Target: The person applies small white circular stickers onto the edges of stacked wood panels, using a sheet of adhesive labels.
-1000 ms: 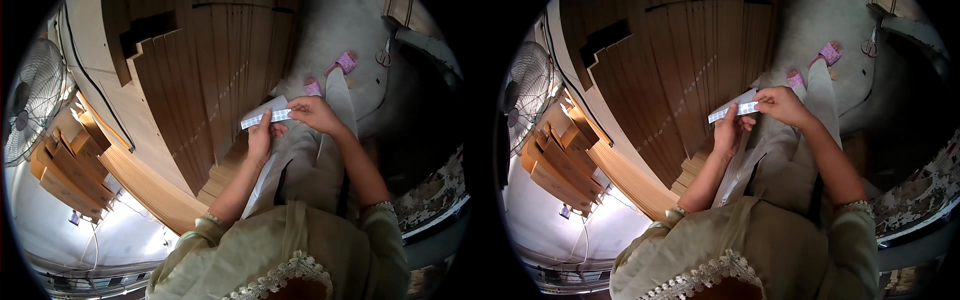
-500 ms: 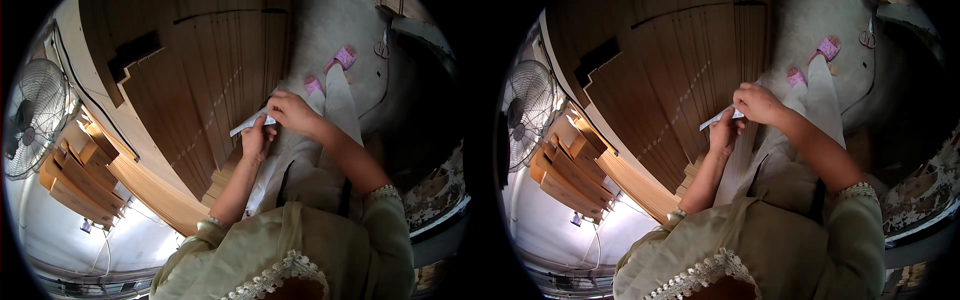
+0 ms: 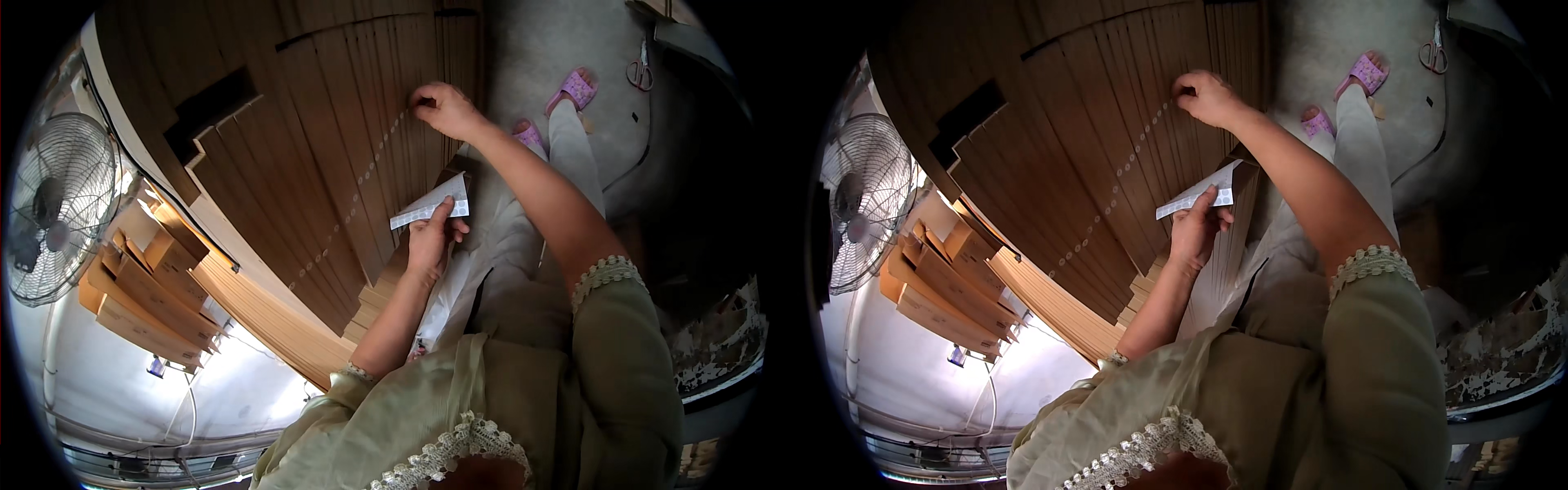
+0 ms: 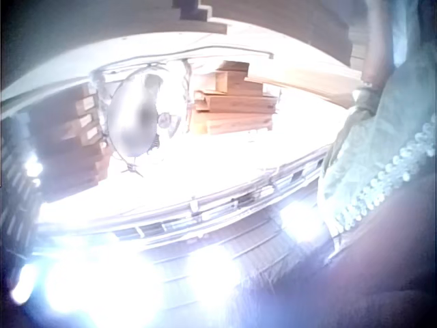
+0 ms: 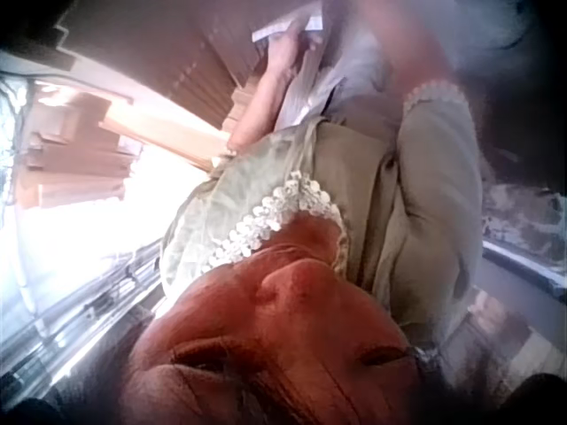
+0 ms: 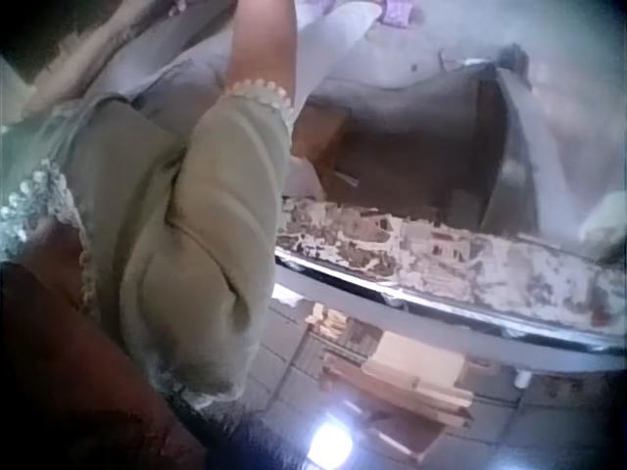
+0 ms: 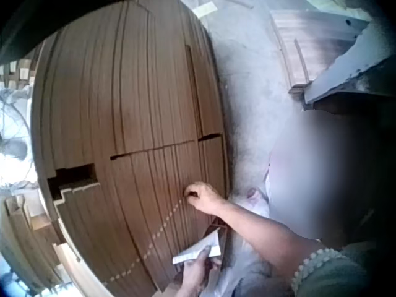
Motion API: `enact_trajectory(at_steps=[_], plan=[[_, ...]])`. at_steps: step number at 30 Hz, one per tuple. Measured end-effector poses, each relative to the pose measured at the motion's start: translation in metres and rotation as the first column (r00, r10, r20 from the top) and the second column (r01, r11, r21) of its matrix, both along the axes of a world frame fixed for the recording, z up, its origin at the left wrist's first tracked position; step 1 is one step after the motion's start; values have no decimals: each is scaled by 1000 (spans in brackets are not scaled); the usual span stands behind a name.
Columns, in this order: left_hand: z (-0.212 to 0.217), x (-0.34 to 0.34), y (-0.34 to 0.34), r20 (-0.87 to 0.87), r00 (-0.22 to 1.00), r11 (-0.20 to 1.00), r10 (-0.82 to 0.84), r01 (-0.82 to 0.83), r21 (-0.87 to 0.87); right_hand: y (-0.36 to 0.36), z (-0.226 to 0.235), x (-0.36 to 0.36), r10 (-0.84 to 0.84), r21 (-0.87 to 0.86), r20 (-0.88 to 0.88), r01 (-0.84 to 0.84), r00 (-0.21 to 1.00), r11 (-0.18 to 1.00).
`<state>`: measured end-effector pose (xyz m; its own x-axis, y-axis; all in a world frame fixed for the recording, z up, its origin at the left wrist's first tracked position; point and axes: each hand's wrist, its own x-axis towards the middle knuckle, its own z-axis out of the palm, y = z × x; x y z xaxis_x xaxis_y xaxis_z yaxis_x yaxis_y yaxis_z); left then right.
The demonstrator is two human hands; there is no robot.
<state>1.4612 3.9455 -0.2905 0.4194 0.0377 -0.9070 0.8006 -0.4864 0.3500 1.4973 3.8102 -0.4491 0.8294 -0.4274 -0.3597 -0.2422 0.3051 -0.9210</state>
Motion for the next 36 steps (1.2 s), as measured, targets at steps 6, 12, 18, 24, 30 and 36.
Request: enact_trajectory(at_steps=[6, 12, 18, 24, 30, 36], plan=[[-2, 4, 9, -78, 997, 1000, -19, 20, 12, -7, -3, 0, -146, -136, -121, 129, 982, 982], [0, -1, -6, 12, 997, 996, -74, 75, -43, -14, -21, -63, -31, -144, -361, -23, 932, 989], [-3, -23, -18, 55, 918, 909, -392, 396, -131, -6, 75, -146, -31, 845, -189, 179, 981, 503], [25, -21, -30, 58, 989, 885, 139, -98, -455, -46, 92, -166, -110, 658, -125, 166, 986, 734], [55, 2, -37, 168, 909, 844, -381, 416, -338, -57, 123, -159, -9, 586, -83, 56, 997, 808], [75, 1, -48, 224, 899, 851, -377, 432, -298, -57, 163, -162, 27, 549, 57, -54, 998, 834]])
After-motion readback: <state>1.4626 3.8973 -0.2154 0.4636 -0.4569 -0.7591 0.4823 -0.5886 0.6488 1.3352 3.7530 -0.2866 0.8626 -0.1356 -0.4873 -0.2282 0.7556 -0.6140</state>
